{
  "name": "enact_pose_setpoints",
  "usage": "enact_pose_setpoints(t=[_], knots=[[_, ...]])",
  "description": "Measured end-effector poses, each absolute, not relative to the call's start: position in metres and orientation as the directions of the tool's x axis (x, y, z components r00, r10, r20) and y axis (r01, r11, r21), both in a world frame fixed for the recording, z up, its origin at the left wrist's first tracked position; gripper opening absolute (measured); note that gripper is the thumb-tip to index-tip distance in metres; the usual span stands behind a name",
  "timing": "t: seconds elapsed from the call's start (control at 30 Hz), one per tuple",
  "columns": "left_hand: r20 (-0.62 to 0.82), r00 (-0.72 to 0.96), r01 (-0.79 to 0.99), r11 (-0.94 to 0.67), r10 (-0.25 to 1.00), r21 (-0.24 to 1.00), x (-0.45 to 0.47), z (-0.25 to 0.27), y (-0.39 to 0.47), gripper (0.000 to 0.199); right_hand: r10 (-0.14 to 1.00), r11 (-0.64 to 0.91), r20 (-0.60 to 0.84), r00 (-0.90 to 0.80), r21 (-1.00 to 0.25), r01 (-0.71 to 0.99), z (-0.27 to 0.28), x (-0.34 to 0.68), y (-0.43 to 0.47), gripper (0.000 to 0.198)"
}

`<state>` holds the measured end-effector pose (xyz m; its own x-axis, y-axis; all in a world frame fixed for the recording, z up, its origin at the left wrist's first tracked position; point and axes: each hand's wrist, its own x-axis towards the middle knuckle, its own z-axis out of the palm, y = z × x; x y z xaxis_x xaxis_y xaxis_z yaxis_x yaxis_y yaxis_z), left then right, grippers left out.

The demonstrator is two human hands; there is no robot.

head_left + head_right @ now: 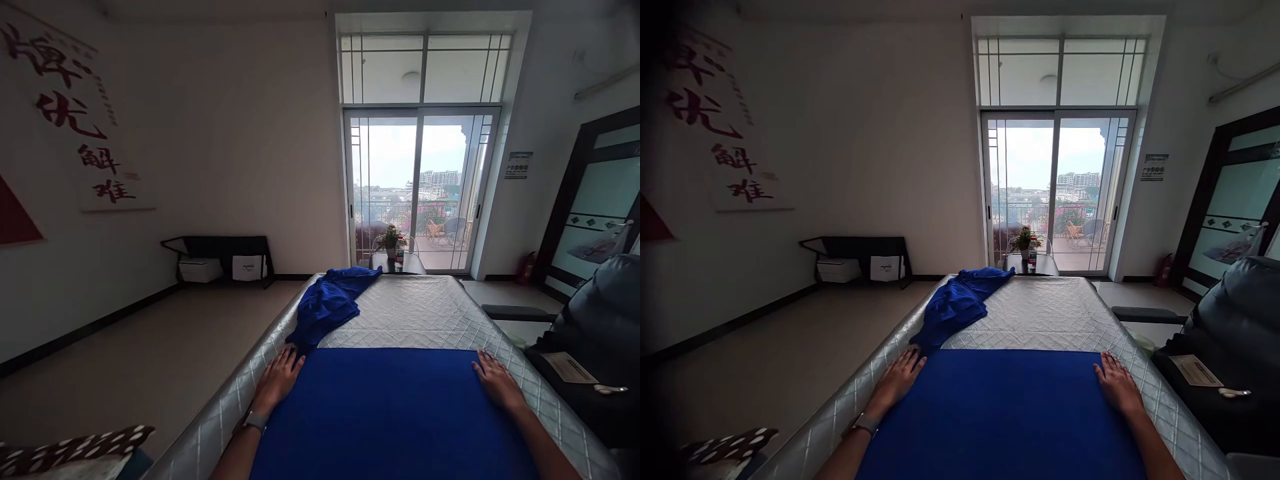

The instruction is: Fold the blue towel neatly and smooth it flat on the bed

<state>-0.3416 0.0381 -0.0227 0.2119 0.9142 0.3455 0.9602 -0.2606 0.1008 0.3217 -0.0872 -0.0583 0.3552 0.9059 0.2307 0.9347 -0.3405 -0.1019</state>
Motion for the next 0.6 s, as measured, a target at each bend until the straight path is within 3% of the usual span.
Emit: enact_pose_setpoints(t=[0.13, 0.4, 0.5, 0.6], knots=[[0.241, 0.139, 0.973, -0.177, 0.960, 0.144, -0.337, -0.016, 0.039, 0.061, 0.911, -0.346, 0.203, 0.358, -0.095, 0.934, -0.056, 0.321, -0.090, 0.072], [0.237, 0.109, 0.972, -0.153, 0.965, 0.178, -0.330, -0.011, 0.036, 0.063, 0.899, -0.369, 0.240, 0.367, -0.035, 0.929, -0.031, 0.302, -0.101, 0.066], [0.254, 0.114, 0.972, -0.161, 0.960, 0.171, -0.328, -0.005, 0.031, 0.062, 0.911, -0.328, 0.270, 0.313, 0.010, 0.945, -0.012, 0.280, -0.103, 0.062], [0.236, 0.129, 0.970, -0.172, 0.963, 0.174, -0.330, 0.000, 0.027, 0.060, 0.944, -0.230, 0.236, 0.229, -0.026, 0.973, 0.009, 0.238, -0.098, 0.061]])
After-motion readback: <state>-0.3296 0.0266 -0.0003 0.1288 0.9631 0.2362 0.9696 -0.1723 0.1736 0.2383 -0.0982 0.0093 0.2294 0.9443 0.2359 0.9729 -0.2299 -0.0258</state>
